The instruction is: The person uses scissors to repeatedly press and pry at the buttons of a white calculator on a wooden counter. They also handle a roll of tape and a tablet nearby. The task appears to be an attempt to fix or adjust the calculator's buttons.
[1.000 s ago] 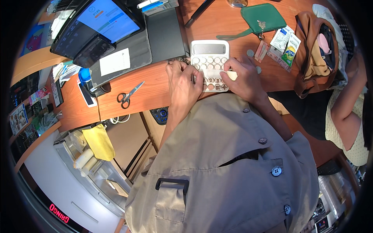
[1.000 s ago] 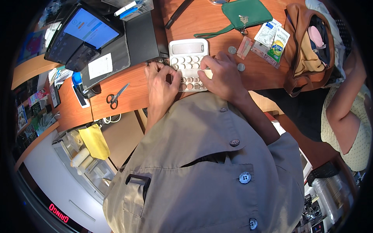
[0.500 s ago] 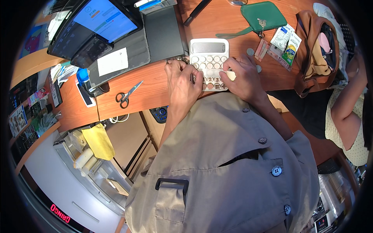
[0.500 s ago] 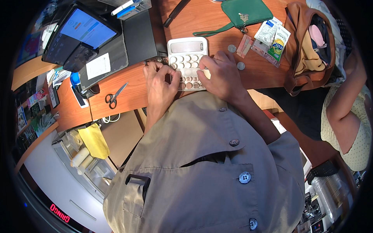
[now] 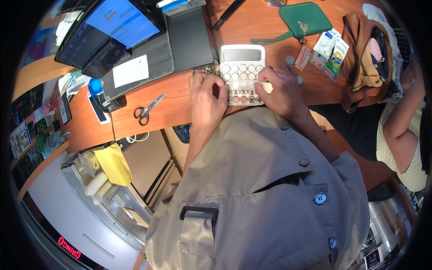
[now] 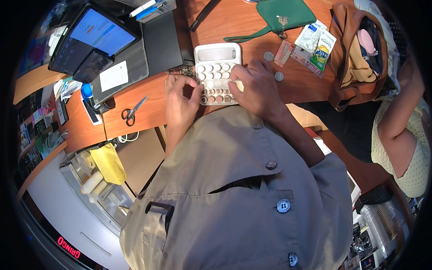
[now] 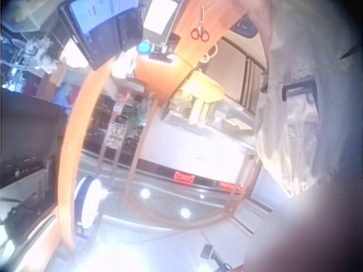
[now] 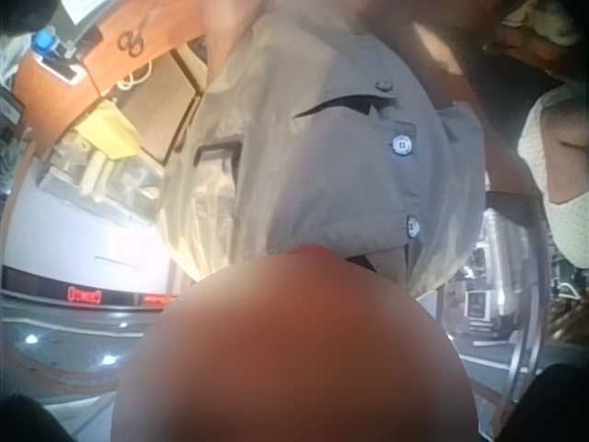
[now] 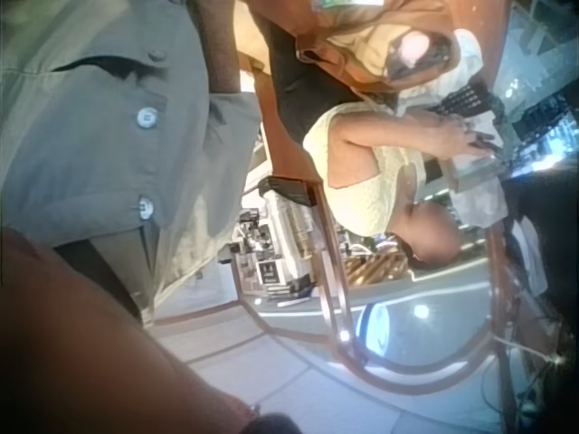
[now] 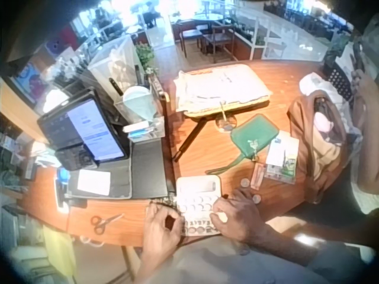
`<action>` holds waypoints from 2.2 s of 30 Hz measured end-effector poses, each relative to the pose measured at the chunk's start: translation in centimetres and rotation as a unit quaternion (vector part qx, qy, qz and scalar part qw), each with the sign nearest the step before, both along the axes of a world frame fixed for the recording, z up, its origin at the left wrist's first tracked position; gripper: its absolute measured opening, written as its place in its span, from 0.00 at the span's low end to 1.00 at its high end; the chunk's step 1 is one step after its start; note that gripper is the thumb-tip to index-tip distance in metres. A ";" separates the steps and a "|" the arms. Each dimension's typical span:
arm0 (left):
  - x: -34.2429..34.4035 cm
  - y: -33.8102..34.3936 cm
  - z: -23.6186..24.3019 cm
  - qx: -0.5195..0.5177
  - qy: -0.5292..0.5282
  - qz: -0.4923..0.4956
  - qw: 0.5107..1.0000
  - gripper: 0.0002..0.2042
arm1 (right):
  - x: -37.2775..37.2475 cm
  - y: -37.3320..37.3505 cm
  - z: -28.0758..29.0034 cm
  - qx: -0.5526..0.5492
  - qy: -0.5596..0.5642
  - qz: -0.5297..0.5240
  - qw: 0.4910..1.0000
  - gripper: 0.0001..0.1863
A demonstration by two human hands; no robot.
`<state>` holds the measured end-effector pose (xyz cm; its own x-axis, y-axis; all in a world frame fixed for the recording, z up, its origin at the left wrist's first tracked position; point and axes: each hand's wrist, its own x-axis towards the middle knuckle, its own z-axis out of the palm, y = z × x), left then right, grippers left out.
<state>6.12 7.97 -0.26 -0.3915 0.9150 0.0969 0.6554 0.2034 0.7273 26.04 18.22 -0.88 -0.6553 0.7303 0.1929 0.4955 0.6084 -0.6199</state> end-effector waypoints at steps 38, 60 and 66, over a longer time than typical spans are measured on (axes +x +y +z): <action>0.5 1.0 0.2 -0.094 -0.010 -0.003 0.995 0.09 | 0.1 0.0 -0.6 0.004 0.029 -0.005 1.000 0.08; 2.1 -3.2 0.0 -0.042 0.217 -0.184 0.958 0.25 | -0.1 -0.4 -0.9 0.069 0.028 -0.019 0.997 0.09; 3.1 -3.8 -0.3 -0.062 0.223 -0.153 0.961 0.29 | 0.4 -0.9 -0.8 0.051 0.067 -0.034 0.996 0.13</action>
